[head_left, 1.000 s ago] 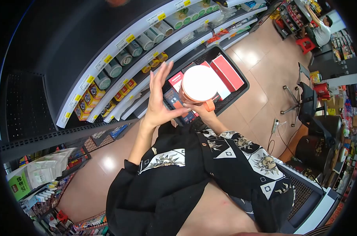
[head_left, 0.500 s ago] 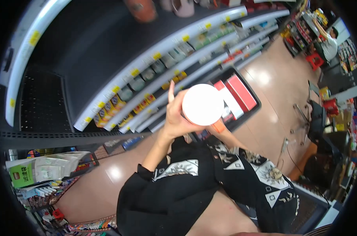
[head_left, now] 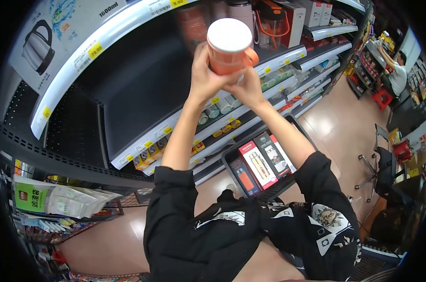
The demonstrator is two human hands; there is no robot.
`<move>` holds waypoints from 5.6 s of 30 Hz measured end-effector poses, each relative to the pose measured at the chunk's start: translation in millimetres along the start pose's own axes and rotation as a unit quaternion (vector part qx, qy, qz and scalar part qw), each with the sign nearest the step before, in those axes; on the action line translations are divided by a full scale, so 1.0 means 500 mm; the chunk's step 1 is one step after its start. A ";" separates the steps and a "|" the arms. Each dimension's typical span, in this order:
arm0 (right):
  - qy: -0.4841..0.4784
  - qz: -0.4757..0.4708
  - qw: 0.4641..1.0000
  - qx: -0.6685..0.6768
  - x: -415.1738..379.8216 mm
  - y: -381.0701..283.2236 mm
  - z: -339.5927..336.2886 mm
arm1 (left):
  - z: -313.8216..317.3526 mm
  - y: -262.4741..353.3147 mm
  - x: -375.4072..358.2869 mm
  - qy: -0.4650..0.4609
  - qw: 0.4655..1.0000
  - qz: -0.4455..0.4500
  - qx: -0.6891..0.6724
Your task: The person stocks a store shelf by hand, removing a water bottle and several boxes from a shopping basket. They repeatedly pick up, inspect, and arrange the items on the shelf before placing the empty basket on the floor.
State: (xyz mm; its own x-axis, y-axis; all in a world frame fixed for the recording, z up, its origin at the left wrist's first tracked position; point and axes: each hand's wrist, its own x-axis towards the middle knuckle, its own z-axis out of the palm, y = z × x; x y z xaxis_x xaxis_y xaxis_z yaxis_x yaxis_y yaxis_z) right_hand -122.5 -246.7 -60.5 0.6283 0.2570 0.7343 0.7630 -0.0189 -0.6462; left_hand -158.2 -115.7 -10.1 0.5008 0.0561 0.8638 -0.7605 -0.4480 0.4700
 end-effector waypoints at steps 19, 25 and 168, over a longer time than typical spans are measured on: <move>0.050 0.096 0.991 -0.073 0.147 0.148 0.121 | -0.009 -0.207 0.011 0.061 0.970 -0.096 0.214; 0.005 0.078 0.994 -0.072 0.159 0.160 0.116 | -0.011 -0.219 -0.003 0.089 0.969 -0.125 0.194; -0.174 0.422 0.781 -0.426 -0.709 0.461 -0.477 | 0.372 0.087 -0.860 -0.021 0.644 -0.760 -0.083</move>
State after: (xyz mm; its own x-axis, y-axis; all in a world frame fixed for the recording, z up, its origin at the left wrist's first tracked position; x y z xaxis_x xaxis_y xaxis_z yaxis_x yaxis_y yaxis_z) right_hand -133.0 -572.6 -420.5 0.9960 0.0494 -0.0750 0.0166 -0.9220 -0.3869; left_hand -329.6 -325.1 -394.9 0.7267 0.2918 -0.6219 0.5901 0.1982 0.7826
